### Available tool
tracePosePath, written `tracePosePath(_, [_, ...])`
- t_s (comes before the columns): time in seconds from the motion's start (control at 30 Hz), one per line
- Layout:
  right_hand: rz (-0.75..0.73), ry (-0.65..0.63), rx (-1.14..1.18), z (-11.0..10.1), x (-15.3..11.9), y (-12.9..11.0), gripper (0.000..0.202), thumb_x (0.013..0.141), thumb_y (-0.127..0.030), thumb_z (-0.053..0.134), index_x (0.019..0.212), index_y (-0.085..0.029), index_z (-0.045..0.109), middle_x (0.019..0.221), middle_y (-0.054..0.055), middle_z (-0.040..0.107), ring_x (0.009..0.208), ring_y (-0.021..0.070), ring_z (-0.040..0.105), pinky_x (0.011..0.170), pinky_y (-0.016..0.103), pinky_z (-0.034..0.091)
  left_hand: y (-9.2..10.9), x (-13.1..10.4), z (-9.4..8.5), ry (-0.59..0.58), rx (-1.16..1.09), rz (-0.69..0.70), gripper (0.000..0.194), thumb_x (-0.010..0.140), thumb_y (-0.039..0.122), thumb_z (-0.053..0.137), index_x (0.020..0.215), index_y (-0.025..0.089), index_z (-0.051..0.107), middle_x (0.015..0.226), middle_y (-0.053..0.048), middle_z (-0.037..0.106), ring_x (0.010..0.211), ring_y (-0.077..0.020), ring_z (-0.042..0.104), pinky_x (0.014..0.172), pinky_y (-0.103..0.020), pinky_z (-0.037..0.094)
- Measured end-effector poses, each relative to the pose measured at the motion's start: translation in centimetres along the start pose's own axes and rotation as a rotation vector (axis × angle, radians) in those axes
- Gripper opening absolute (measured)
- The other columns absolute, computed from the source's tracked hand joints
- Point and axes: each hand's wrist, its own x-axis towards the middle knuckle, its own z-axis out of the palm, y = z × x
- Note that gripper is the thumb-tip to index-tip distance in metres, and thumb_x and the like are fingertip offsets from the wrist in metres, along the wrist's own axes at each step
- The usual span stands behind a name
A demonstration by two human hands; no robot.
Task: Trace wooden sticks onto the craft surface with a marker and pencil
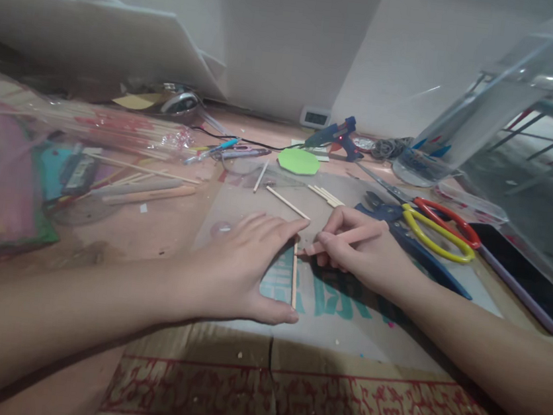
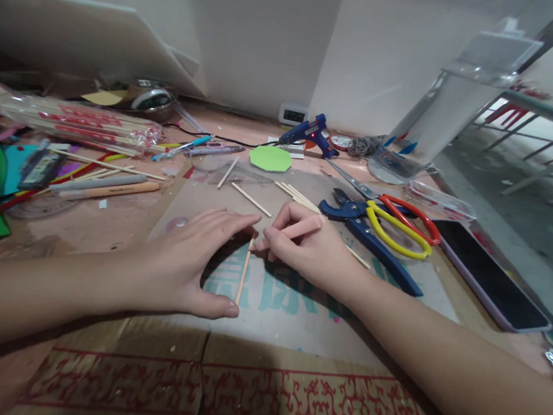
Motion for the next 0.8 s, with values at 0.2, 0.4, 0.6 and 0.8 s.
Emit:
tracePosePath(0.2, [0.003,0.011,-0.015,0.19,0.28,-0.04,0.024,0.086,-0.025,0.063,0.063,-0.018,0.063,0.064,0.003,0.067,0.044,0.0079,0.055,0.039,0.019,0.043,0.03,0.11,-0.01,-0.006,-0.003,-0.016,0.111,0.072,0.06,0.082,0.158,0.014,0.029,0.145,-0.02,0.053,0.139,-0.0435,0.045,0.113,-0.061,0.038])
tracePosePath(0.4, [0.053,0.067,-0.041,0.24,0.44,-0.21,0.022,0.088,-0.028,0.062,0.07,-0.016,0.065,0.069,0.004,0.068,0.044,0.008,0.056,0.039,0.019,0.045,-0.07,0.04,0.09,-0.008,-0.023,-0.053,0.11,0.071,0.062,0.081,0.159,0.021,0.028,0.149,-0.018,0.05,0.142,-0.0453,0.04,0.111,-0.064,0.039])
tracePosePath(0.6, [0.046,0.028,-0.03,0.03,0.12,-0.17,0.022,0.085,-0.024,0.063,0.064,-0.018,0.059,0.062,0.002,0.068,0.041,0.0071,0.053,0.04,0.019,0.042,0.0,0.09,-0.04,-0.005,-0.019,-0.025,0.11,0.071,0.06,0.082,0.158,0.018,0.029,0.145,-0.018,0.053,0.14,-0.0421,0.044,0.114,-0.06,0.038])
tracePosePath(0.8, [0.042,0.019,-0.024,0.06,0.38,-0.19,0.022,0.086,-0.025,0.061,0.065,-0.018,0.059,0.066,0.003,0.069,0.041,0.0065,0.052,0.04,0.019,0.042,-0.07,0.05,-0.01,-0.006,-0.003,-0.024,0.11,0.071,0.06,0.081,0.158,0.018,0.029,0.145,-0.018,0.052,0.139,-0.0422,0.044,0.112,-0.059,0.04])
